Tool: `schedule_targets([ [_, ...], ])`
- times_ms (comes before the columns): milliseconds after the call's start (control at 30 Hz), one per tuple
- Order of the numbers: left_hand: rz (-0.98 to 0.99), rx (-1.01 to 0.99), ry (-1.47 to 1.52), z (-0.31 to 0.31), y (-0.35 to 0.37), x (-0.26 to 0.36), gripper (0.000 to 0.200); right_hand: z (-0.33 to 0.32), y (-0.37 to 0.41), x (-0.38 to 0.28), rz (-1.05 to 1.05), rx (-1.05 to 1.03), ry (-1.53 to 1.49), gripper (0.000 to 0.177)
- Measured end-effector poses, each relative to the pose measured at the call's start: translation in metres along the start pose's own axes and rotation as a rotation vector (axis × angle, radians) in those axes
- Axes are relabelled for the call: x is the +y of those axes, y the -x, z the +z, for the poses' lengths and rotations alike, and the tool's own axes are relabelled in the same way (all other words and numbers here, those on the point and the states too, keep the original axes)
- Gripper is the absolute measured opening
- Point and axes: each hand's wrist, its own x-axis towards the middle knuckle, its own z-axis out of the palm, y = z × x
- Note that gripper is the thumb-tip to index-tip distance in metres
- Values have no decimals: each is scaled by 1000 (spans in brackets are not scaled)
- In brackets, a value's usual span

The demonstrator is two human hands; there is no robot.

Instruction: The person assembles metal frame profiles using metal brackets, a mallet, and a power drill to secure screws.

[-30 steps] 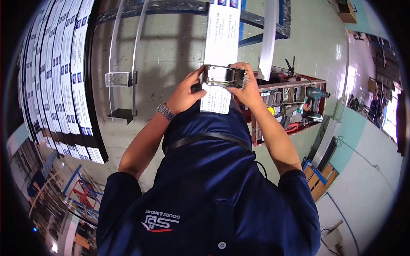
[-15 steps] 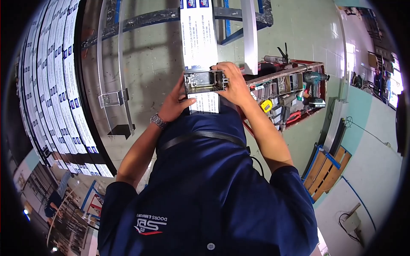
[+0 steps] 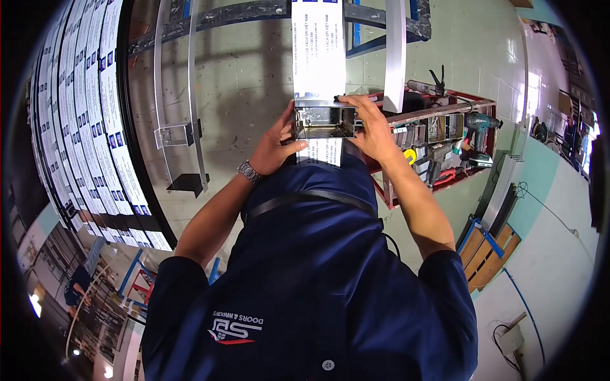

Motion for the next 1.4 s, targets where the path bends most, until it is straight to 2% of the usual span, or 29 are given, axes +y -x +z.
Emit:
schedule_targets([
  [433, 15, -1, -107, -1, -2, -1, 100, 12, 3, 0, 0, 73, -28, 65],
  [733, 2, 10, -93, -4, -3, -9, 101, 21, 7, -3, 31, 115, -12, 72],
  [800, 0, -1, -91, -6, -3, -7, 100, 20, 6, -8, 82, 135, -31, 61],
  [833, -32, 29, -101, -6, 0, -5, 97, 22, 6, -5, 82, 146, -18, 63],
  [933, -127, 47, -137, -15, 2, -8, 79, 18, 6, -4, 28, 131, -80, 66],
  [1000, -209, 11, -182, -35, 0, -26, 81, 2, 6, -14, -73, 168, -167, 68],
  [1033, -125, 62, -145, -20, -2, -19, 85, -7, 6, -24, -161, 208, -221, 68],
  [1067, -47, 130, -102, -8, 0, -11, 89, -19, 5, -33, -162, 279, -235, 69],
  [1100, -69, 129, -47, -13, 2, -15, 98, -29, 8, -43, -168, 342, -263, 69],
  [1167, -87, 165, 21, 2, 5, -5, 98, -50, 22, -47, -11, 533, -294, 68],
  [1233, -125, 242, -29, 1, 6, -10, 93, -48, 47, -14, 123, 725, -372, 62],
  [1300, -183, 284, -56, 2, 8, -13, 89, -32, 85, 30, 396, 906, -893, 58],
  [1333, -222, 356, -100, 6, 10, -13, 83, -39, 117, 39, 672, 931, -908, 45],
  [1367, -280, 391, -233, 10, 11, -14, 78, -3, 153, 103, 849, 1105, -839, 47],
  [1400, -138, 347, -245, 3, 8, -35, 74, -33, 169, 59, 894, 1280, -1163, 54],
])
